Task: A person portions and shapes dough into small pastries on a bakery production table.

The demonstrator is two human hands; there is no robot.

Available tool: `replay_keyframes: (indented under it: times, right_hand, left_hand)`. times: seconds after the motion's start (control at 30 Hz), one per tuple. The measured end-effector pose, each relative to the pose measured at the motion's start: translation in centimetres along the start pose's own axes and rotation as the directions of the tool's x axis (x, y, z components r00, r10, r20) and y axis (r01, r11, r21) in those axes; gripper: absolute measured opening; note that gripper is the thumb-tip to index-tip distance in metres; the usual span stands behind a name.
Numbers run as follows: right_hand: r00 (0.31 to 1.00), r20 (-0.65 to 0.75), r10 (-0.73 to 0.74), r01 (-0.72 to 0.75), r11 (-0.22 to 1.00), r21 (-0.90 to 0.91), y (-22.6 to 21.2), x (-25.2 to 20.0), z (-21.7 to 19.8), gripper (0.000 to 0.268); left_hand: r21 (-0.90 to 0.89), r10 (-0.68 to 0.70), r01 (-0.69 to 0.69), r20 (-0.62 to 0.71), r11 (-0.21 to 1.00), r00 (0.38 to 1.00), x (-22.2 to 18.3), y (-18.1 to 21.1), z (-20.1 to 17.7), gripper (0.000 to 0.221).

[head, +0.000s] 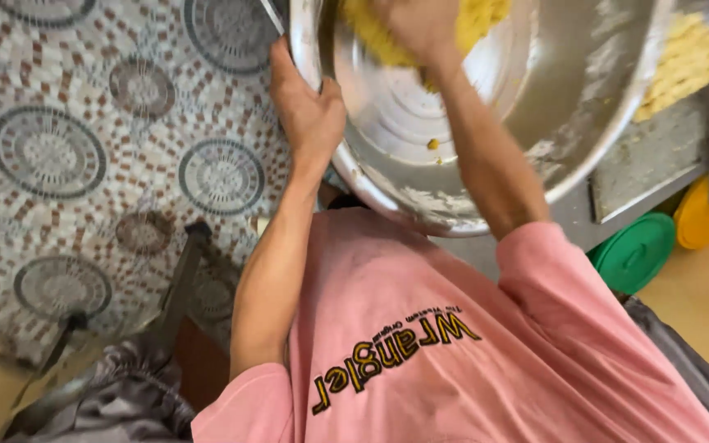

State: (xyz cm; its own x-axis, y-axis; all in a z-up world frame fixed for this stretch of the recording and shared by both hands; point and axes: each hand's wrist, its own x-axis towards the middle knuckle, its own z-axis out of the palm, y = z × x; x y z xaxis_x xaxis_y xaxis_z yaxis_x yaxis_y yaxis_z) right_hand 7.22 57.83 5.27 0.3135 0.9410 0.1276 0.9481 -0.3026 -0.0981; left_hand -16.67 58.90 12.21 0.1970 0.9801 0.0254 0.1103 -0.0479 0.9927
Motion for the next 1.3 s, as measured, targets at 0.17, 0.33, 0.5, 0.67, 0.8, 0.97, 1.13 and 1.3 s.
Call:
replay_keyframes:
  times: [0.17, 0.33, 0.5, 0.67, 0.8, 0.97, 1.13, 1.3]
  right_hand:
    - [0.98, -0.093, -0.175, 0.18, 0.983, 0.046, -6.7, -3.7, -2.5, 0.084]
    - [0.962, 0.113, -0.249, 0.239, 0.967, 0.092, -5.5, -9.9, -6.0, 0.081]
    - [0.897, 0.194, -0.396, 0.22, 0.783, 0.582, -1.8, -12.4, -12.7, 0.024]
    - [0.799, 0.253, -0.545, 0.499, 0.837, 0.226, 1.7, -12.5, -10.8, 0.105]
    - [0.673, 0.415, -0.612, 0.542, 0.79, 0.285, 1.4, -11.0, -5.9, 0.117]
    - [0.751, 0.063, -0.657, 0.65, 0.753, 0.098, 0.8, -10.1, -2.2, 0.086]
    - [0.868, 0.135, -0.478, 0.428, 0.858, 0.282, 1.2, -7.0, -2.4, 0.062]
    - [0.888, 0.421, -0.184, -0.329, 0.384, 0.863, 11.8, -8.9, -1.1, 0.034]
  left_hand:
    - [0.156, -0.329, 0.326, -0.007, 0.932, 0.944, 0.5, 1.3, 0.8, 0.063]
    - [0.29, -0.192, 0.187, -0.01, 0.939, 0.981, 0.6, -3.7, 2.2, 0.077]
    - [0.215, -0.114, 0.105, 0.032, 0.971, 0.993, -0.3, -3.9, 2.1, 0.069]
    - [0.17, -0.187, 0.172, 0.077, 0.97, 0.979, 0.2, -1.7, 1.0, 0.077]
    - [0.18, -0.253, 0.232, 0.106, 0.956, 0.962, -0.1, -3.1, 1.2, 0.078]
    - [0.126, -0.136, 0.125, 0.083, 0.984, 0.987, -0.9, -0.4, 0.2, 0.085]
    - [0.091, -0.282, 0.273, 0.117, 0.958, 0.952, -0.4, -0.9, 0.1, 0.092]
    - [0.112, -0.313, 0.301, 0.107, 0.947, 0.944, -1.2, -1.6, -0.3, 0.095]
